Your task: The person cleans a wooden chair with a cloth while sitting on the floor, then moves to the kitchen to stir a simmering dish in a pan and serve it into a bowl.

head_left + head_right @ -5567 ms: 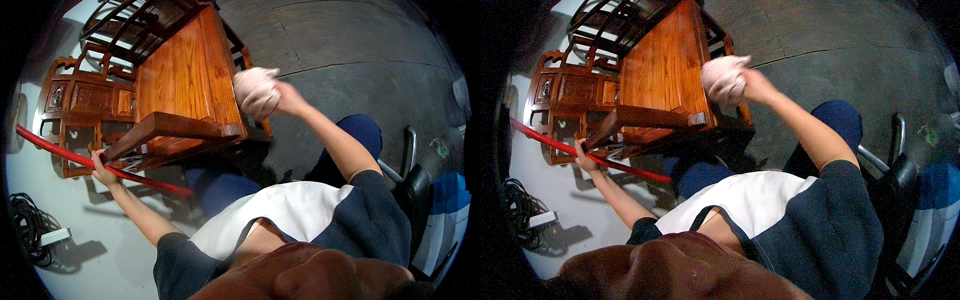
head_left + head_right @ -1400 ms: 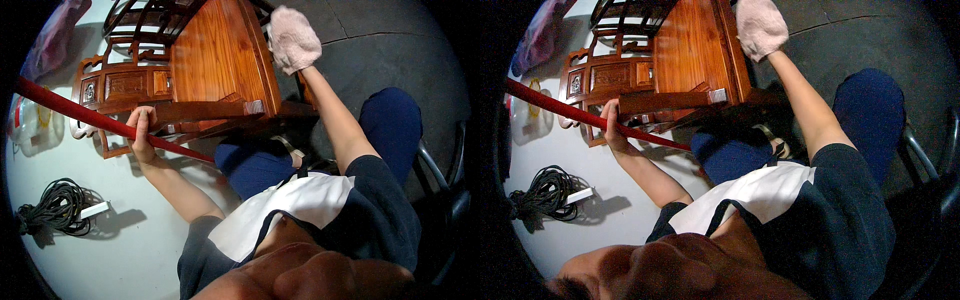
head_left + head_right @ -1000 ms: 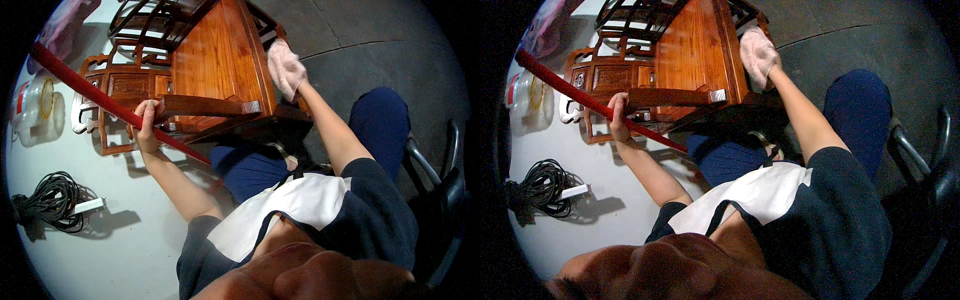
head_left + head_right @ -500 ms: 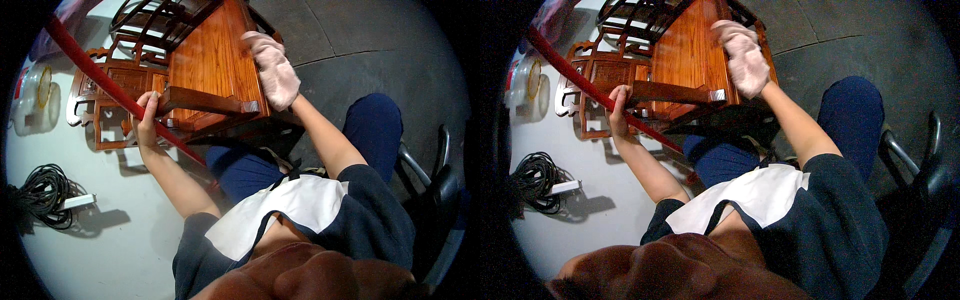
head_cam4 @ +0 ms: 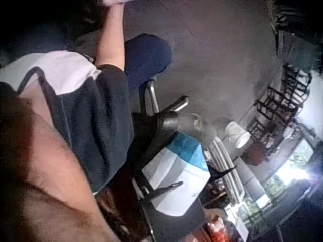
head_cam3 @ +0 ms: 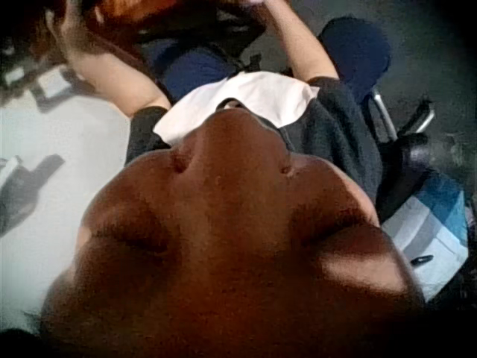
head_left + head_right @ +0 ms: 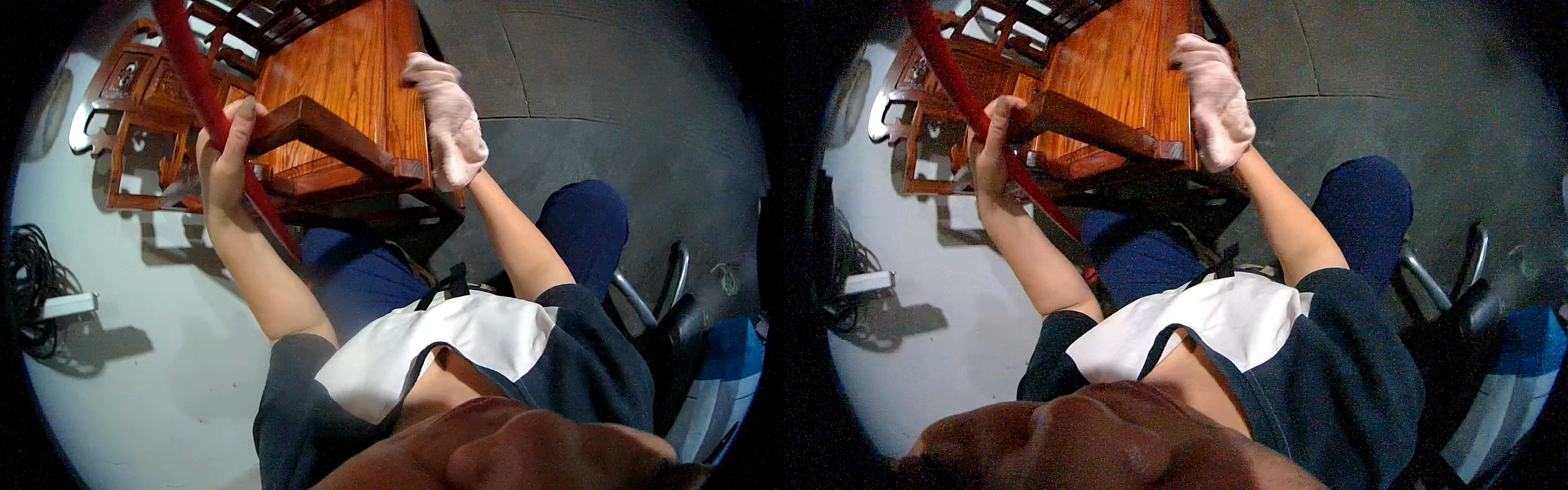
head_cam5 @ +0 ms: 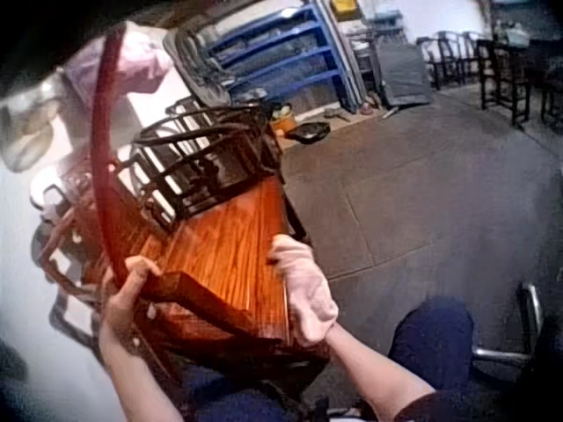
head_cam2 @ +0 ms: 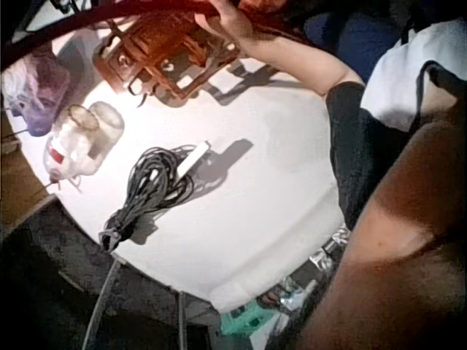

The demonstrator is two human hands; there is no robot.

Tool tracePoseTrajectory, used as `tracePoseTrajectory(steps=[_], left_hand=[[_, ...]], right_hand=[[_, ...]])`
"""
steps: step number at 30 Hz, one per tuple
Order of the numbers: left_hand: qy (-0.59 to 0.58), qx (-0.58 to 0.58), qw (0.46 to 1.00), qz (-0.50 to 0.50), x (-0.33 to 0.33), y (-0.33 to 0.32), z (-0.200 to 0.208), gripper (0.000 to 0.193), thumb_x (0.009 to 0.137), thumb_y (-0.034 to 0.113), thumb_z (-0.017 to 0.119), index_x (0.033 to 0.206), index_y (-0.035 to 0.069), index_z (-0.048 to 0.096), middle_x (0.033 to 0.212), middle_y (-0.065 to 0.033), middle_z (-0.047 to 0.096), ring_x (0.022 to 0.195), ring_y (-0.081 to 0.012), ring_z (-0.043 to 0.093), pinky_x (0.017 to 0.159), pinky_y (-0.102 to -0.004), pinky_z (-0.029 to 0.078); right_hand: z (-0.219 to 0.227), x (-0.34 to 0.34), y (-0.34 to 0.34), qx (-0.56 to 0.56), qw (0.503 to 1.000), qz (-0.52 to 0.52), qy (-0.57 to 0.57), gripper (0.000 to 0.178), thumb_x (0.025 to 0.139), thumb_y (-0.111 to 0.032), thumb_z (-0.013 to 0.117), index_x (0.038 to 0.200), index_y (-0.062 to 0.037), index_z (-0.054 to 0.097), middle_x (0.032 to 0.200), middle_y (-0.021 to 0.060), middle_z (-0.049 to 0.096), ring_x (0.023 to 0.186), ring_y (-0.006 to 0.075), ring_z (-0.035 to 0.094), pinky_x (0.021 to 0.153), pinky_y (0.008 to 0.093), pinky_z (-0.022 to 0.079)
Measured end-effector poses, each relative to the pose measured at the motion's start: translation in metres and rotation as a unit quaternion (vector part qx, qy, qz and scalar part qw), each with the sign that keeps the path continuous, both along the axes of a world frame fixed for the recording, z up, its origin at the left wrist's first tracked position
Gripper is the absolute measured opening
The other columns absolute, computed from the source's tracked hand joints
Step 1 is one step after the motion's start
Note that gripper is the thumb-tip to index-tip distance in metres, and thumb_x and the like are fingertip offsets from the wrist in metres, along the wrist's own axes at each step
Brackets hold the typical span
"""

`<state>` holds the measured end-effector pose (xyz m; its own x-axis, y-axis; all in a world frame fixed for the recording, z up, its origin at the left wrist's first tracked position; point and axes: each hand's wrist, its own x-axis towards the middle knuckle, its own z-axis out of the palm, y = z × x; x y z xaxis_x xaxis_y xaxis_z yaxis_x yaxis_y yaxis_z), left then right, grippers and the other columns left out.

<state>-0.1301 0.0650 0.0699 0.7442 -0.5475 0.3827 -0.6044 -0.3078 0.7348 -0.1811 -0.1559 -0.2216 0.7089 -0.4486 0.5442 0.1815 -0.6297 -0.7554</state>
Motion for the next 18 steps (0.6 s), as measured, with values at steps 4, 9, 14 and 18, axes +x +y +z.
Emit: tracePoseTrajectory(steps=[4,9,14,18], left_hand=[[-0.016,-0.012,0.999,0.025,-0.018,-0.016,0.007,0.043,0.085,0.044,0.059,0.078,0.001,0.063,0.07,-0.0003,0.055,0.068,-0.0106,0.049,0.066,-0.0252,0.037],[-0.043,-0.02,0.998,0.039,-0.015,-0.013,0.002,0.043,0.085,0.044,0.059,0.077,0.002,0.063,0.067,0.0008,0.054,0.066,-0.0108,0.048,0.064,-0.0246,0.036],[-0.078,-0.014,0.996,0.036,-0.011,-0.005,0.002,0.042,0.083,0.044,0.062,0.076,0.002,0.064,0.066,0.0021,0.055,0.063,-0.0094,0.048,0.06,-0.024,0.035],[-0.097,-0.019,0.995,0.022,-0.008,-0.009,-0.002,0.04,0.082,0.043,0.063,0.077,0.004,0.064,0.064,0.0028,0.054,0.061,-0.0093,0.048,0.057,-0.0241,0.034]], right_hand=[[-0.061,0.012,-0.036,-0.052,0.971,-0.062,0.225,0.055,0.09,-0.04,0.043,0.137,-0.0138,0.032,0.14,0.0087,0.033,0.129,0.0276,0.029,0.108,0.0361,0.022],[0.01,-0.004,-0.051,-0.07,0.996,-0.051,0.021,0.06,0.089,-0.032,0.049,0.14,-0.0137,0.024,0.141,0.0092,0.031,0.13,0.0256,0.028,0.108,0.038,0.023],[0.063,-0.048,0.017,-0.146,0.979,-0.053,-0.131,0.05,0.077,-0.024,0.062,0.121,-0.0067,0.045,0.112,0.0085,0.051,0.103,0.0274,0.049,0.091,0.0378,0.039],[-0.035,-0.059,0.024,-0.202,0.97,-0.125,0.059,0.051,0.08,-0.03,0.057,0.123,-0.007,0.044,0.119,0.0121,0.053,0.112,0.0281,0.047,0.099,0.0354,0.034]])
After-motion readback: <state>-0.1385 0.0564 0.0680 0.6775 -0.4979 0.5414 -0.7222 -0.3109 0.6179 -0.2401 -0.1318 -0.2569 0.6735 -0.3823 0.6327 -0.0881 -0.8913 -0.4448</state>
